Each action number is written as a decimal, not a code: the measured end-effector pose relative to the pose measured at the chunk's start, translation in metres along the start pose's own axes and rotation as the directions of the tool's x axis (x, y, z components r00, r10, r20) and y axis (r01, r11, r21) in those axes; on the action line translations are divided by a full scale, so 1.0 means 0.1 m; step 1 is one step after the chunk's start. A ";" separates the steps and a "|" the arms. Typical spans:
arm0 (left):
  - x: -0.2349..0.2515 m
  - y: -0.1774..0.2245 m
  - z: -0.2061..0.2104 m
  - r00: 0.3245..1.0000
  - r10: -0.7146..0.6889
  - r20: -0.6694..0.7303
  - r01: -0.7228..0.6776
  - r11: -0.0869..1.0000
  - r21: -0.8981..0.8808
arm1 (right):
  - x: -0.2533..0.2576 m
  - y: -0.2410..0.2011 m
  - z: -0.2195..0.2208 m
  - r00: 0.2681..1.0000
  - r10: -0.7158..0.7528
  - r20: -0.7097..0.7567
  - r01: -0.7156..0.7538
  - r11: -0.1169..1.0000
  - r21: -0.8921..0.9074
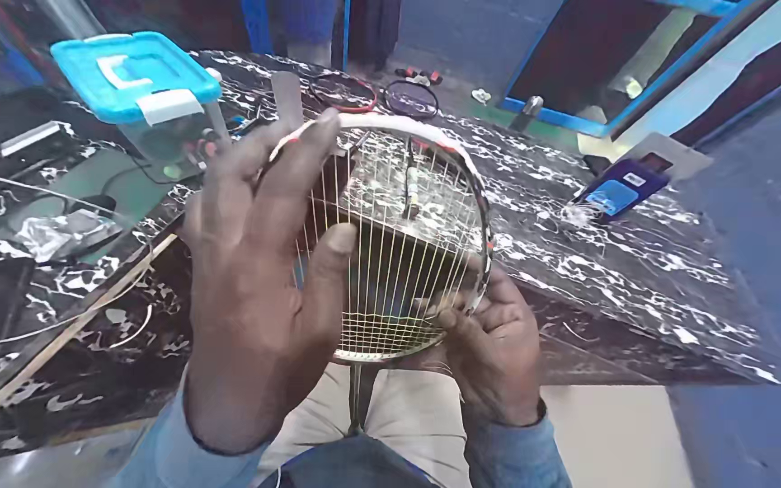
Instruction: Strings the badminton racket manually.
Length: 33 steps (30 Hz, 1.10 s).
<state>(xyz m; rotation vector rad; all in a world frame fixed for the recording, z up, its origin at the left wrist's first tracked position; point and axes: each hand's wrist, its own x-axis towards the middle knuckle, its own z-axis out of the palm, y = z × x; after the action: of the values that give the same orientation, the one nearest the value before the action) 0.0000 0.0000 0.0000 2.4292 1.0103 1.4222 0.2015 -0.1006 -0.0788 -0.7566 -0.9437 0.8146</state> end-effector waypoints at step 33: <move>-0.56 -0.12 0.54 0.966 0.080 -0.247 -0.111 0.987 -0.114 | 0.18 0.05 0.21 0.981 -0.192 -0.003 0.168 0.867 -0.469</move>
<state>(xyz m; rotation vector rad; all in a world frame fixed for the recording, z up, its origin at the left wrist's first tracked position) 0.0199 -0.0149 -0.0748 2.2824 0.8264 1.7916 0.1879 -0.0789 -0.0678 -1.0809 -1.1652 0.3985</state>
